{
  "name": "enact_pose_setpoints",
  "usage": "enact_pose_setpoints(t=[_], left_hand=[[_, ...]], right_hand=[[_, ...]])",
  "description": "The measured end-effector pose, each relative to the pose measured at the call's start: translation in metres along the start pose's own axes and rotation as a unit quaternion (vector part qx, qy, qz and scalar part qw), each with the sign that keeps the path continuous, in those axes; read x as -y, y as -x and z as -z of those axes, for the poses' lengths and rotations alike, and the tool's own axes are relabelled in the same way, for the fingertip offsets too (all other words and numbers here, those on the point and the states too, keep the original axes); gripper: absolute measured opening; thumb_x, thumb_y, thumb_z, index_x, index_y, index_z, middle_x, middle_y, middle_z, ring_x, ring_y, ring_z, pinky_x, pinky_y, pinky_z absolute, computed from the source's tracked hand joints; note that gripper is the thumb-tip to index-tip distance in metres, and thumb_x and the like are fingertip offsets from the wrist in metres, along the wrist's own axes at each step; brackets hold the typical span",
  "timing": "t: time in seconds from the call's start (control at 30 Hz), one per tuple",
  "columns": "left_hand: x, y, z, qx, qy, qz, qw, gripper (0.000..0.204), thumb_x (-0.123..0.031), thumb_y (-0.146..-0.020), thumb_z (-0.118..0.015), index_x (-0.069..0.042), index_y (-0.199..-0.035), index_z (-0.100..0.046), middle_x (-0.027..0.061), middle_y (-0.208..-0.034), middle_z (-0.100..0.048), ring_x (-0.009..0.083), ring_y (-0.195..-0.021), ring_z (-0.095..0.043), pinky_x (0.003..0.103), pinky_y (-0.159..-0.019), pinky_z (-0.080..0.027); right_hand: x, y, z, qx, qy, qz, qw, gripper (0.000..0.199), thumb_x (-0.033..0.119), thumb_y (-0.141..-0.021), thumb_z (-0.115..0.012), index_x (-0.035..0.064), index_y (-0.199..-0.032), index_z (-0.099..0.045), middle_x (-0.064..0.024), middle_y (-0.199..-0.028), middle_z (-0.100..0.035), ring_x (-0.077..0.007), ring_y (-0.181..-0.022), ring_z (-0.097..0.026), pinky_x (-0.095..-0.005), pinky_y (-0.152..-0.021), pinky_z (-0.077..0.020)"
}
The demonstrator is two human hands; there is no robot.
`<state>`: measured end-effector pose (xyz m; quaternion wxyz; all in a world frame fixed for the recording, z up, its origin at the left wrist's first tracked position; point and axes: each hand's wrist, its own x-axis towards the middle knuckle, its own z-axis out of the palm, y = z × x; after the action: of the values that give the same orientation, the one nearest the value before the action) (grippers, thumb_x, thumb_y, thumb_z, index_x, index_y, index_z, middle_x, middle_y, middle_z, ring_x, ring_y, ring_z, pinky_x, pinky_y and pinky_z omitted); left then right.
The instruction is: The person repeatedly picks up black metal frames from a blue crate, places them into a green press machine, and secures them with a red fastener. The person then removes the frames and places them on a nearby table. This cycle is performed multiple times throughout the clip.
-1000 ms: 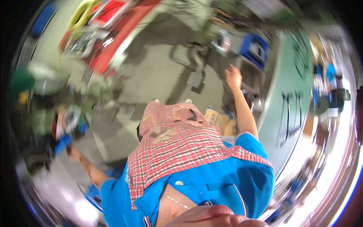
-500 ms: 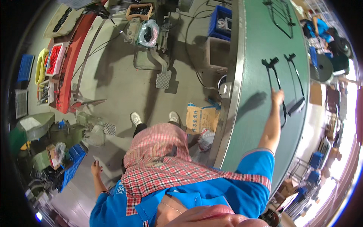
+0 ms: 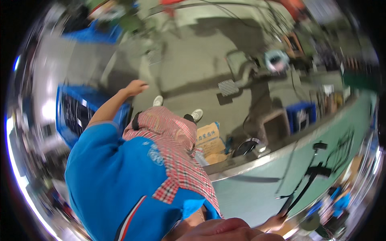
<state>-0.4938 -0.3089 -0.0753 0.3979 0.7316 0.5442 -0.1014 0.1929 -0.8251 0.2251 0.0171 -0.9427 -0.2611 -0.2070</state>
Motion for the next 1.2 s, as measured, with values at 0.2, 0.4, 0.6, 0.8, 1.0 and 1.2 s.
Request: enact_pose_setpoints(t=[0.2, 0.4, 0.6, 0.8, 1.0, 1.2], left_hand=[[0.036, 0.065, -0.107, -0.059, 0.116, 0.021, 0.991, 0.034, -0.036, -0.089, -0.057, -0.011, -0.111, -0.068, 0.0145, -0.103, -0.069, 0.034, -0.096, -0.065, 0.044, -0.085, -0.05], [0.168, 0.174, -0.128, -0.325, 0.226, 0.184, 0.9, 0.028, -0.028, -0.089, -0.056, -0.01, -0.107, -0.067, 0.0149, -0.103, -0.068, 0.0355, -0.092, -0.065, 0.045, -0.083, -0.051], [0.398, 0.298, -0.155, -0.471, 0.189, 0.461, 0.728, 0.016, -0.021, -0.09, -0.052, -0.008, -0.095, -0.06, 0.0166, -0.099, -0.063, 0.0377, -0.094, -0.062, 0.049, -0.076, -0.051], [0.561, 0.362, -0.248, -0.25, 0.267, 0.62, 0.694, 0.027, -0.017, -0.087, -0.055, -0.007, -0.112, -0.06, 0.0182, -0.119, -0.059, 0.0375, -0.111, -0.059, 0.048, -0.091, -0.051], [0.654, 0.361, -0.251, -0.191, 0.221, 0.671, 0.681, 0.057, -0.017, -0.086, -0.057, -0.02, -0.141, -0.043, 0.0083, -0.147, -0.041, 0.0331, -0.134, -0.04, 0.051, -0.11, -0.032], [0.635, 0.375, -0.246, -0.255, 0.066, 0.57, 0.778, 0.027, -0.029, -0.092, -0.059, -0.014, -0.114, -0.056, 0.0096, -0.107, -0.062, 0.0337, -0.108, -0.057, 0.046, -0.092, -0.044]], right_hand=[[0.223, -0.043, 0.068, 0.209, -0.212, 0.404, 0.865, 0.027, 0.03, -0.097, -0.057, 0.004, -0.102, -0.062, -0.0163, -0.072, -0.062, -0.0224, -0.057, -0.054, -0.0364, -0.052, -0.044], [0.563, 0.085, 0.082, 0.323, -0.223, 0.613, 0.685, 0.03, 0.024, -0.095, -0.053, -0.0021, -0.109, -0.06, -0.0178, -0.06, -0.05, -0.0304, -0.05, -0.046, -0.041, -0.049, -0.036], [0.754, 0.233, 0.053, 0.399, -0.186, 0.672, 0.596, 0.029, 0.024, -0.101, -0.049, -0.0008, -0.094, -0.061, -0.0027, -0.05, -0.044, -0.0112, -0.044, -0.043, -0.0295, -0.043, -0.0314], [0.856, 0.354, 0.093, 0.47, -0.058, 0.694, 0.543, 0.033, 0.03, -0.102, -0.048, 0.0008, -0.093, -0.06, -0.003, -0.052, -0.05, -0.0106, -0.046, -0.047, -0.0285, -0.044, -0.0338], [0.877, 0.415, 0.077, 0.535, 0.001, 0.672, 0.512, 0.031, 0.029, -0.101, -0.049, 0.0018, -0.092, -0.059, -0.0032, -0.056, -0.054, -0.0093, -0.049, -0.052, -0.0248, -0.045, -0.0385], [0.887, 0.421, 0.075, 0.543, 0.022, 0.631, 0.554, 0.023, 0.02, -0.099, -0.051, 0.0015, -0.088, -0.061, -0.0023, -0.06, -0.056, -0.0073, -0.05, -0.052, -0.0234, -0.045, -0.0393]])
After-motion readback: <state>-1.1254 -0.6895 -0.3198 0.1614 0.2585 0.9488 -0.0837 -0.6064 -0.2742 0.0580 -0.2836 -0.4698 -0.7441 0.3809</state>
